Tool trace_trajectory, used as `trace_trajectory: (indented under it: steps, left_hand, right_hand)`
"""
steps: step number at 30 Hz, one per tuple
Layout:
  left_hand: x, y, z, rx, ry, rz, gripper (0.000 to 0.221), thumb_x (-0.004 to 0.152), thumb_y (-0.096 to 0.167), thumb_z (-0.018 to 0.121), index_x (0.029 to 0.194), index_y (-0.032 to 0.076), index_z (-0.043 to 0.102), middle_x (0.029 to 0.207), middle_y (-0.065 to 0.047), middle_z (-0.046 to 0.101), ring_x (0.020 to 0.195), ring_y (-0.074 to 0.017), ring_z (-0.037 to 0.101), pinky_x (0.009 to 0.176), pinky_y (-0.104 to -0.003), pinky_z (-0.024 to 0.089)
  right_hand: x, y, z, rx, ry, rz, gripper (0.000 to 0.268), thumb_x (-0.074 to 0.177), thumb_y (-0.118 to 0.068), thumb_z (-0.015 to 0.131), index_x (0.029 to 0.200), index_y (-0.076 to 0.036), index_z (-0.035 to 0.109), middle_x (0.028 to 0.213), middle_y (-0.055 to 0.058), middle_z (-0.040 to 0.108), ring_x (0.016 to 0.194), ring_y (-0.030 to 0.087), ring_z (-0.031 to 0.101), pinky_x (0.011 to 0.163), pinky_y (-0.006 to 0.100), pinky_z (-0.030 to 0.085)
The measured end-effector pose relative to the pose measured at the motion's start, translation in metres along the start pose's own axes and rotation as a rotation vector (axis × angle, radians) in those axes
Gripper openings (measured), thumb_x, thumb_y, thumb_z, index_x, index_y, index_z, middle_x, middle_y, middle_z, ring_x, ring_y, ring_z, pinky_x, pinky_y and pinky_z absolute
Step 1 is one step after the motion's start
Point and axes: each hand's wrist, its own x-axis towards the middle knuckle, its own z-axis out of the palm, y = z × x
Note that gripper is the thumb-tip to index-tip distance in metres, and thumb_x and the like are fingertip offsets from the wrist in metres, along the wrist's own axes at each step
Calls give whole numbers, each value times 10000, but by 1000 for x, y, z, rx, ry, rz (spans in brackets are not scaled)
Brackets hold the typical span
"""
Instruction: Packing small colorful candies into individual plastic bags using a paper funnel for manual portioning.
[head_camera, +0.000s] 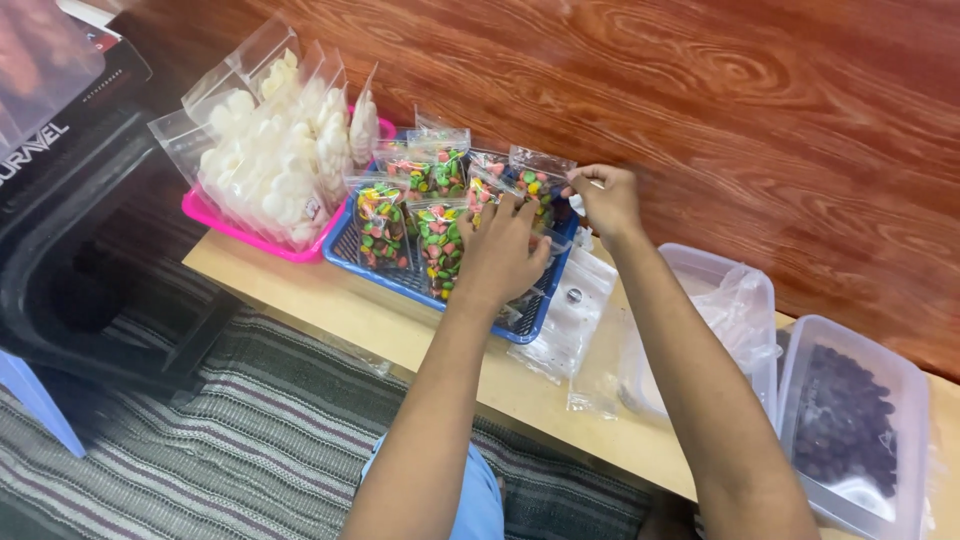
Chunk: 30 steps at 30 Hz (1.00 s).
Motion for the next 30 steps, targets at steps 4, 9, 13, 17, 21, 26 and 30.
trace_trajectory:
  steps: [4, 9, 13, 17, 21, 26, 30]
  left_hand:
    - [-1, -1, 2, -11, 44, 31, 541, 892, 295, 626, 1366, 38, 577, 1318, -164, 547, 1269, -385, 502, 1077, -663, 254]
    - [-5, 7, -2, -26, 118, 77, 548, 896, 244, 629, 1381, 6, 537, 1338, -193, 534, 1308, -397, 463, 1098, -614, 279]
    - [-8, 14, -1, 2, 246, 190, 496, 872, 190, 656, 1309, -31, 577, 1295, -214, 550, 1350, -392, 428, 1131, -558, 254]
    - [-14, 33, 2, -52, 398, 303, 518, 809, 106, 669, 1306, -11, 577, 1317, -182, 545, 1409, -358, 380, 1147, -501, 212]
    - [-22, 66, 9, -428, 402, 306, 624, 823, 128, 644, 1417, 43, 473, 1396, -157, 480, 1440, -375, 324, 1163, -541, 182]
    - [-28, 99, 37, -808, 274, 287, 797, 855, 225, 713, 1527, 65, 316, 1488, -193, 417, 1473, -397, 285, 1192, -534, 192]
    - [-26, 122, 70, -1311, -44, 235, 769, 916, 268, 758, 1527, 99, 323, 1405, -142, 517, 1283, -205, 524, 1106, -421, 410]
  right_hand:
    - [-11, -8, -7, 43, -35, -103, 133, 944, -183, 656, 1014, -86, 713, 775, 29, 734, 526, 44, 545, 403, 174, 503]
    - [-29, -33, -33, 146, -17, -254, 86, 977, -118, 638, 1034, -78, 689, 768, 29, 717, 530, 8, 540, 431, 113, 412]
    - [-39, -46, -63, 196, 12, -266, 85, 985, -143, 646, 1040, -87, 679, 776, 50, 722, 497, 44, 580, 402, 133, 430]
    - [-65, -70, -104, 208, 14, -284, 101, 988, -148, 660, 1053, -76, 685, 759, 54, 720, 482, 43, 593, 374, 132, 423]
    - [-97, -87, -147, 140, 7, -254, 103, 978, -181, 679, 1028, -92, 694, 744, 43, 717, 477, 45, 601, 355, 135, 414]
    - [-145, -97, -191, 128, 16, -225, 92, 948, -145, 692, 974, -57, 700, 699, 47, 692, 470, 27, 590, 366, 133, 426]
    - [-168, -84, -220, 173, 9, -185, 101, 918, -126, 711, 932, -27, 700, 667, 69, 674, 460, 42, 591, 381, 144, 443]
